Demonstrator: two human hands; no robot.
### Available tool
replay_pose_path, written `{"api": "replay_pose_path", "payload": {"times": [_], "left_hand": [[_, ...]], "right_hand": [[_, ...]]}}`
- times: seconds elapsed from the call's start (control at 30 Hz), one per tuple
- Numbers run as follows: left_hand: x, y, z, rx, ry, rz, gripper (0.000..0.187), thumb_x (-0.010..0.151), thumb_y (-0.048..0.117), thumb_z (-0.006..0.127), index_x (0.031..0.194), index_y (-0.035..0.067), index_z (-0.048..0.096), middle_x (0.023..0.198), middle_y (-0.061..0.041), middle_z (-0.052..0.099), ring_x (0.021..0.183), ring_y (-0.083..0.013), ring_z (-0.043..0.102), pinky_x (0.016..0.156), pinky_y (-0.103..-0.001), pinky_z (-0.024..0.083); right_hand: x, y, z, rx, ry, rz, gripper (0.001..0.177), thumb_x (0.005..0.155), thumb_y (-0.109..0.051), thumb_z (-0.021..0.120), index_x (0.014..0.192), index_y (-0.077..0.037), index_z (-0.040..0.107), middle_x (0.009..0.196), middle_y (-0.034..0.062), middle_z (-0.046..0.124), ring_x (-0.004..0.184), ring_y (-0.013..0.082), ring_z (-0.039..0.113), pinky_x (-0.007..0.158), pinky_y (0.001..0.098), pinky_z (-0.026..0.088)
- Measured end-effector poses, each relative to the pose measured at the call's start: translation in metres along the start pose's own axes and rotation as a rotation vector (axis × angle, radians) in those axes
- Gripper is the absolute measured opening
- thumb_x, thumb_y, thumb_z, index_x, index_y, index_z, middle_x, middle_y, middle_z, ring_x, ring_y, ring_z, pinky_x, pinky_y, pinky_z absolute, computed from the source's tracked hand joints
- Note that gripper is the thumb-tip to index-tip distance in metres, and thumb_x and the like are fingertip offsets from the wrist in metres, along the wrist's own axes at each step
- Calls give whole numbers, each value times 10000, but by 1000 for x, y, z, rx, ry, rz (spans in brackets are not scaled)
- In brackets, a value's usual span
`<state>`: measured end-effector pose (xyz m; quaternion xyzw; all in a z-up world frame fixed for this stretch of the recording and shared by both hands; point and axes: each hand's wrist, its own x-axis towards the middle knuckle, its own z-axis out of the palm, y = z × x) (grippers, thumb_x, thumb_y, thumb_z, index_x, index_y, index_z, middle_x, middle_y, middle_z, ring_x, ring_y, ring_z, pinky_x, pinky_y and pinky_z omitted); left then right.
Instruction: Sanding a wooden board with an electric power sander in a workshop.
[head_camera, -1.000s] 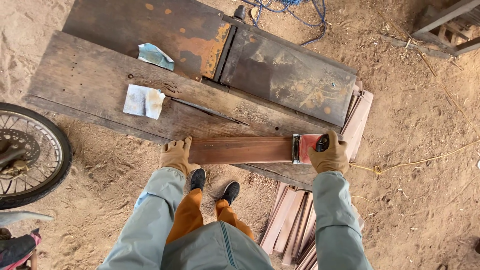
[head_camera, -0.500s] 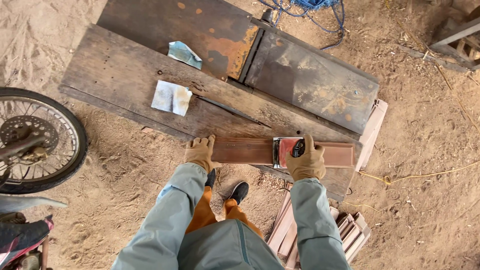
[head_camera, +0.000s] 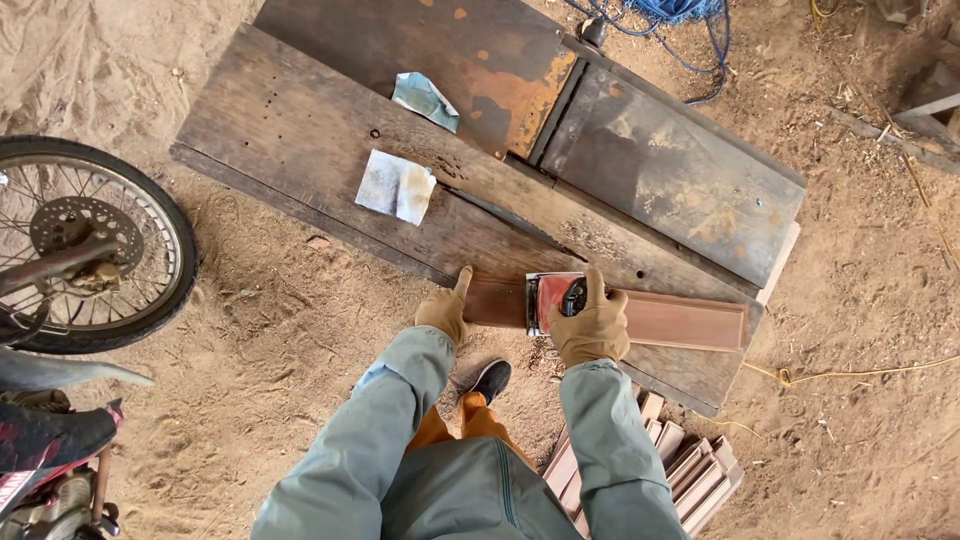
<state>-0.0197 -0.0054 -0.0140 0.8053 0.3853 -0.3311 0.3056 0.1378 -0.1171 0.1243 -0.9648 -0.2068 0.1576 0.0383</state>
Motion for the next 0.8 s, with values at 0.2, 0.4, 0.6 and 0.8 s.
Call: {"api": "replay_pose_path", "payload": {"times": [0.2, 0.4, 0.6, 0.8], "left_hand": [[33, -27, 69, -1388, 258, -238, 783, 803, 278, 695, 1512, 123, 400, 1224, -172, 705, 1137, -298, 700, 979, -404, 616], [54, -50, 93, -2249, -31, -88, 779, 989, 597, 376, 1488, 1, 434, 1408, -305, 601, 1247, -397, 598, 1093, -526, 437], [25, -54, 64, -2341, -143, -124, 914, 978, 722, 248, 1463, -34, 417, 1474, -354, 511, 1423, -451, 453, 1228, -527, 260], [11, -55, 49, -2413, -181, -245, 1022, 946, 776, 237, 1440, -95, 441, 1450, -381, 510, 1433, -498, 407, 1240, -569, 237]], "right_hand": [[-9, -31, 1, 16, -77, 2, 650, 794, -422, 815, 1372, -405, 518, 1159, 166, 570, 960, 387, 710, 734, 528, 609], [-19, -60, 8, -47, -75, -54, 612, 799, -413, 814, 1321, -359, 499, 1184, 160, 535, 931, 387, 704, 666, 521, 623], [-31, -79, 16, -40, -77, -81, 610, 811, -444, 792, 1335, -359, 490, 1130, 166, 545, 929, 396, 697, 682, 537, 601], [-40, -91, 25, 0, -79, -98, 616, 779, -416, 795, 1319, -374, 502, 1136, 157, 563, 936, 399, 703, 704, 541, 596]]}}
